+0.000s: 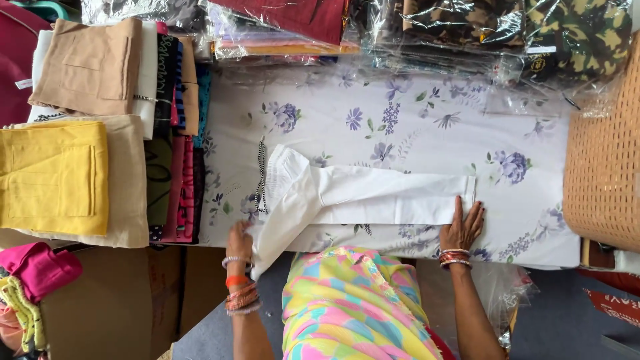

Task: Folding various garments including trousers and shirts on a work table.

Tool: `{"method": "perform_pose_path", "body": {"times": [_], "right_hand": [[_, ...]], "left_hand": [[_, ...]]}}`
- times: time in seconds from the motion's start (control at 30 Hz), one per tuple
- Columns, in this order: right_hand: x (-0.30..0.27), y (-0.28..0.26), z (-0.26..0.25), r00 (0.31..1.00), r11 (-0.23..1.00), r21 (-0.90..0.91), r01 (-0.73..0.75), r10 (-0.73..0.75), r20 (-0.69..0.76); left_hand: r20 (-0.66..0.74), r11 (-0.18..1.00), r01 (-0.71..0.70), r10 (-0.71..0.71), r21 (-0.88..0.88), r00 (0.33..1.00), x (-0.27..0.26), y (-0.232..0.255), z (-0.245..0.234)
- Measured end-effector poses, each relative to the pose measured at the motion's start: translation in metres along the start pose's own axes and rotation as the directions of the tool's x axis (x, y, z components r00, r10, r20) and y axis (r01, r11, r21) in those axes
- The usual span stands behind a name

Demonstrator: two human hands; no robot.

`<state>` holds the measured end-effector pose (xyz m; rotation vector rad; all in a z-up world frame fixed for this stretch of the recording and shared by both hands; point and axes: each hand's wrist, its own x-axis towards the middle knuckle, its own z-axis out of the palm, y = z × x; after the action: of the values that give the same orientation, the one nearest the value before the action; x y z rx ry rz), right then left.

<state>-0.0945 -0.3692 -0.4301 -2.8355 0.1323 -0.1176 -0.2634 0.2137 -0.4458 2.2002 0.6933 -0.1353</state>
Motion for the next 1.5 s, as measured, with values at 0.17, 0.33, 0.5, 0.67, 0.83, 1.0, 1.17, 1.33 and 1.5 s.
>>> {"method": "perform_pose_path", "body": {"times": [0.17, 0.33, 0.5, 0.67, 0.83, 1.0, 1.17, 1.33, 1.5], "right_hand": [[0.021, 0.03, -0.011, 0.995, 0.969, 0.24, -0.057, 0.036, 0.092], [0.055, 0.082, -0.006, 0.996, 0.869, 0.492, -0.056, 0.018, 0.082], [0.087, 0.067, -0.005, 0.997, 0.859, 0.507, -0.069, 0.051, 0.049], [0.106, 0.025, -0.01, 0.995, 0.98, 0.184, 0.082, -0.089, 0.033], [0.114, 0.021, -0.001, 0.994, 0.999, 0.019, 0.037, -0.039, 0.105], [0.125, 0.039, 0.0, 0.989, 0.989, 0.048, 0.137, -0.139, 0.042], [0.142, 0.038, -0.009, 0.993, 0.99, 0.113, 0.088, -0.096, 0.067], [0.162, 0.021, -0.003, 0.999, 0.991, 0.122, 0.046, -0.044, -0.021], [0.163, 0.023, -0.001, 0.999, 0.978, 0.21, -0.005, 0.012, -0.033]], "left_hand": [[-0.3, 0.954, -0.296, 0.297, 0.051, 0.906, 0.065, 0.14, -0.039], [-0.144, 0.893, -0.446, 0.449, 0.055, 0.882, 0.142, 0.204, -0.01], [0.08, 0.786, -0.567, 0.567, 0.246, 0.82, 0.211, 0.177, 0.053], [0.314, 0.708, -0.387, 0.24, 0.591, 0.919, 0.228, 0.151, 0.07], [0.324, 0.618, -0.37, 0.19, 0.694, 0.927, 0.213, 0.165, 0.047], [0.342, 0.595, -0.297, 0.039, 0.747, 0.939, 0.2, 0.172, 0.016], [0.038, 0.777, -0.194, 0.215, 0.598, 0.976, 0.189, 0.191, -0.007], [-0.128, 0.75, -0.184, 0.337, 0.636, 0.933, 0.199, 0.201, 0.009], [-0.198, 0.736, -0.201, 0.416, 0.647, 0.887, 0.189, 0.215, 0.016]]}}
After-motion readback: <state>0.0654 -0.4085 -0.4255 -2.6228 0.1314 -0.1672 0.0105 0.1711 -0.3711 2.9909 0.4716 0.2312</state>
